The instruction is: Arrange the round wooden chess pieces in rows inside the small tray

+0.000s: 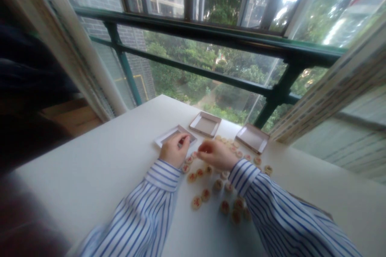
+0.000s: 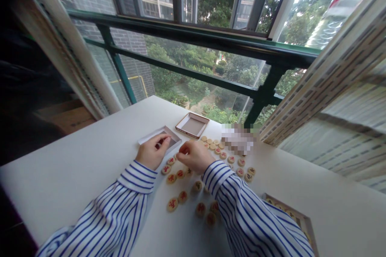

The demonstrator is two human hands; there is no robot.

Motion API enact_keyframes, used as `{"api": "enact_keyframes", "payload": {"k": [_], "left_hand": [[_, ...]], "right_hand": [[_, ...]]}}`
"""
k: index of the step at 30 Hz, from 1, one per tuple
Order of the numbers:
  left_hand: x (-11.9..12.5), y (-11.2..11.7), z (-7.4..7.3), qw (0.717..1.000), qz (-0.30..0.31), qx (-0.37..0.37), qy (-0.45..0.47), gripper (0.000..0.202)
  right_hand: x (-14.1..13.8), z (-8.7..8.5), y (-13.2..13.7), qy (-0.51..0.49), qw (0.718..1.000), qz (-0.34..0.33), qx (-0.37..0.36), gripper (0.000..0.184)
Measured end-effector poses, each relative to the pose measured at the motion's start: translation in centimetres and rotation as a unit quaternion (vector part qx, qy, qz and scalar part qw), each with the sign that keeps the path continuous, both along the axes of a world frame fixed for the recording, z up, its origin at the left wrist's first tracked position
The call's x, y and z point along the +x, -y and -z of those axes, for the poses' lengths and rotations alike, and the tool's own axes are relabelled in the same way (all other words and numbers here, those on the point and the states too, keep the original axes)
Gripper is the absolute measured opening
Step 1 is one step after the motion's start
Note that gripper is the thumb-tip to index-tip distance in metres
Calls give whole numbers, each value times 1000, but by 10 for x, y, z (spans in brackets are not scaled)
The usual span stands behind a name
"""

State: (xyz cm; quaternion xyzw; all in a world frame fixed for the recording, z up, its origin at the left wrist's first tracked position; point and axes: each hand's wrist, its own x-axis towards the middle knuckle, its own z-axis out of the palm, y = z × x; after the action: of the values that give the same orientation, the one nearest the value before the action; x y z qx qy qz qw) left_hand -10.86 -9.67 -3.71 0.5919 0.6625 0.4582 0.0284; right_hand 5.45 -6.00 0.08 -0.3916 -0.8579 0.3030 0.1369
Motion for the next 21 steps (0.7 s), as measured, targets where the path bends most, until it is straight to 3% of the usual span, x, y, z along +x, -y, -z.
{"api": "enact_keyframes", "payload": {"k": [3, 7, 13, 21], "left_hand": [[0, 1, 0, 1000, 14, 1, 21, 26], [5, 6, -4, 997, 69, 12, 45, 26], [15, 12, -8, 987, 157, 31, 19, 30], [15, 10, -5, 981, 191, 45, 7, 27]], "right_hand": [[6, -6, -4, -82, 991, 9, -100, 23], [14, -13, -1, -157, 970, 64, -172, 25], [20, -13, 1, -198, 948, 101, -227, 24], [21, -8, 0, -231, 939, 83, -240, 22]]}}
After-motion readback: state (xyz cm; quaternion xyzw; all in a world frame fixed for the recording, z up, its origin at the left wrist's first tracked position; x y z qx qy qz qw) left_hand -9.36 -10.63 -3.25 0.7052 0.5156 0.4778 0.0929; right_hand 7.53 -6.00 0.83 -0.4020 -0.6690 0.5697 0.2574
